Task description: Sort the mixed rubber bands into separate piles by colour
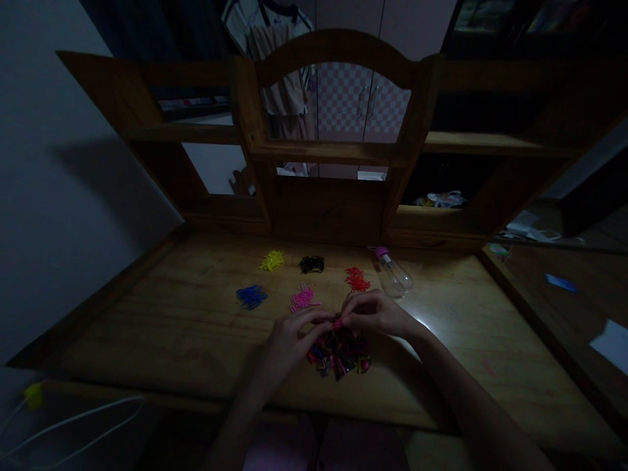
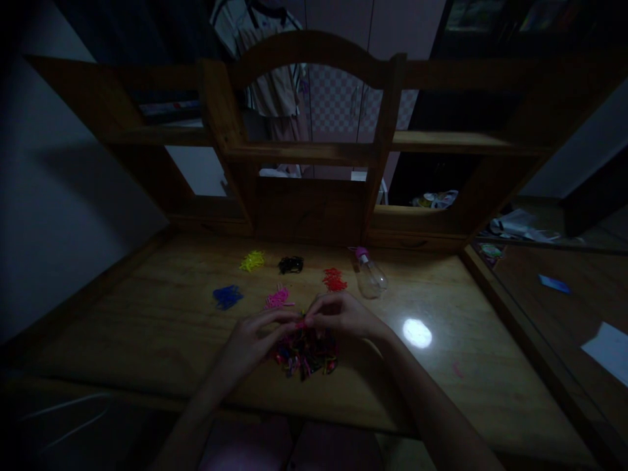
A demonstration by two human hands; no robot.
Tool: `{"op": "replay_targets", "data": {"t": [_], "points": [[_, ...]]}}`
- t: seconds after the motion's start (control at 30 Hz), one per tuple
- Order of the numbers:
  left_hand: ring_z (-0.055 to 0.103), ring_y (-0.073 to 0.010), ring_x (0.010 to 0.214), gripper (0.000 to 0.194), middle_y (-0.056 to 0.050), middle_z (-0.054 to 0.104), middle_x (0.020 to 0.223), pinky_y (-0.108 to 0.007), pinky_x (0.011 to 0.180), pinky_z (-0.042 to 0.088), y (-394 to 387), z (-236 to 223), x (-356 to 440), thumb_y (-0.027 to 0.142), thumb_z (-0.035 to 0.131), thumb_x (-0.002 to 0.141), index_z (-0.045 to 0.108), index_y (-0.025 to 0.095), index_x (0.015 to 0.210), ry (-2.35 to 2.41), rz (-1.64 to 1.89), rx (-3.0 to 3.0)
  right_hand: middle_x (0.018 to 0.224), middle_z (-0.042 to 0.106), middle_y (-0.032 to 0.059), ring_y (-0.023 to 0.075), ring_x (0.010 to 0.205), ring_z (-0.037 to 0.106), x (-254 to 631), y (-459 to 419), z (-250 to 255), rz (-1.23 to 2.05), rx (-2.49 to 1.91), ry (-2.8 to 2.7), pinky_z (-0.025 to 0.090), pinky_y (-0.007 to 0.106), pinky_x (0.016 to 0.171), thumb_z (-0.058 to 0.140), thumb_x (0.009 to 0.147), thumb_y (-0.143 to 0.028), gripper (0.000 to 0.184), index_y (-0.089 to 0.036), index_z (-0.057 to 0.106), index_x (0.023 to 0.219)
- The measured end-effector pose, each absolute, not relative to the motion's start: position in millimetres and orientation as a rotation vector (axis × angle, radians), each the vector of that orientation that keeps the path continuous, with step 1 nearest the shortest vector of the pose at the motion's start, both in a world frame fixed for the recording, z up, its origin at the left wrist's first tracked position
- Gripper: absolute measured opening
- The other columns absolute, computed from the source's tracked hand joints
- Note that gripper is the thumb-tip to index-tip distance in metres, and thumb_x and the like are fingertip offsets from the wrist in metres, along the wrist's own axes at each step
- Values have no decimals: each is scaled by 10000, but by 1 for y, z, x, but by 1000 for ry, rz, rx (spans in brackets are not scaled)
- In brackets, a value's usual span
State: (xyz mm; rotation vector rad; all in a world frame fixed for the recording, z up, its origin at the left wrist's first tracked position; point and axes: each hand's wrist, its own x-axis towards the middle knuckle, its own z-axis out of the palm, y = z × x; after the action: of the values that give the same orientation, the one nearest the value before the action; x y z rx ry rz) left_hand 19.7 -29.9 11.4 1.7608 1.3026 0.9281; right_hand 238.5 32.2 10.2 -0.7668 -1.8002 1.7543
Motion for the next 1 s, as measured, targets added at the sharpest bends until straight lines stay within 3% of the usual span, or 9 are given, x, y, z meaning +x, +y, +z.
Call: {"op": "replay_targets", "data": {"t": [0.1, 0.3, 0.37, 0.53, 0.63, 1.0], "points": [[629, -176, 1001, 129, -2, 709, 996, -273, 909, 468, -30, 11, 19, 282, 586, 880, 708, 249, 908, 1288, 933, 1857, 815, 651, 38, 112, 642, 589, 238, 32, 11, 1734, -772, -1822, 482, 251, 616, 712, 780, -368, 234, -149, 714, 861], [627, -167, 977, 103, 3, 696, 966, -276, 890, 474, -31, 8, 19, 274, 589, 884, 684, 245, 911, 1298, 969, 1945, 821, 661, 42, 139, 716, 611, 242, 38, 10, 1575, -806, -1855, 490, 269, 659, 697, 788, -387, 237, -161, 713, 856], [629, -168, 965, 112, -1, 693, 976, -278, 871, 479, -31, 7, 17, 277, 580, 891, 682, 245, 921, 1322, 980, 1956, 822, 662, 47, 148, 721, 611, 246, 42, 9, 1382, -893, -1877, 483, 277, 658, 668, 816, -382, 226, -164, 709, 861], [618, -173, 1004, 139, -6, 680, 1056, -289, 890, 471, -25, 1, 7, 259, 548, 906, 681, 251, 946, 1414, 981, 1998, 831, 632, 59, 160, 726, 571, 260, 55, 0, 547, -1178, -1914, 436, 281, 644, 605, 868, -273, 138, -174, 698, 841], [617, -169, 994, 161, 3, 673, 1048, -286, 877, 470, -21, -5, -1, 237, 527, 913, 675, 266, 971, 1495, 956, 2042, 841, 614, 65, 167, 732, 548, 265, 60, -10, 319, -1223, -2005, 425, 291, 677, 584, 869, -205, 111, -174, 685, 835], [635, -193, 877, 181, -27, 670, 998, -289, 798, 478, -3, -26, -25, 248, 495, 911, 658, 240, 989, 1923, 755, 2181, 906, 615, 75, 181, 774, 571, 261, 59, -12, 234, -1223, -2034, 444, 285, 709, 475, 914, -162, 174, -190, 646, 931]]}}
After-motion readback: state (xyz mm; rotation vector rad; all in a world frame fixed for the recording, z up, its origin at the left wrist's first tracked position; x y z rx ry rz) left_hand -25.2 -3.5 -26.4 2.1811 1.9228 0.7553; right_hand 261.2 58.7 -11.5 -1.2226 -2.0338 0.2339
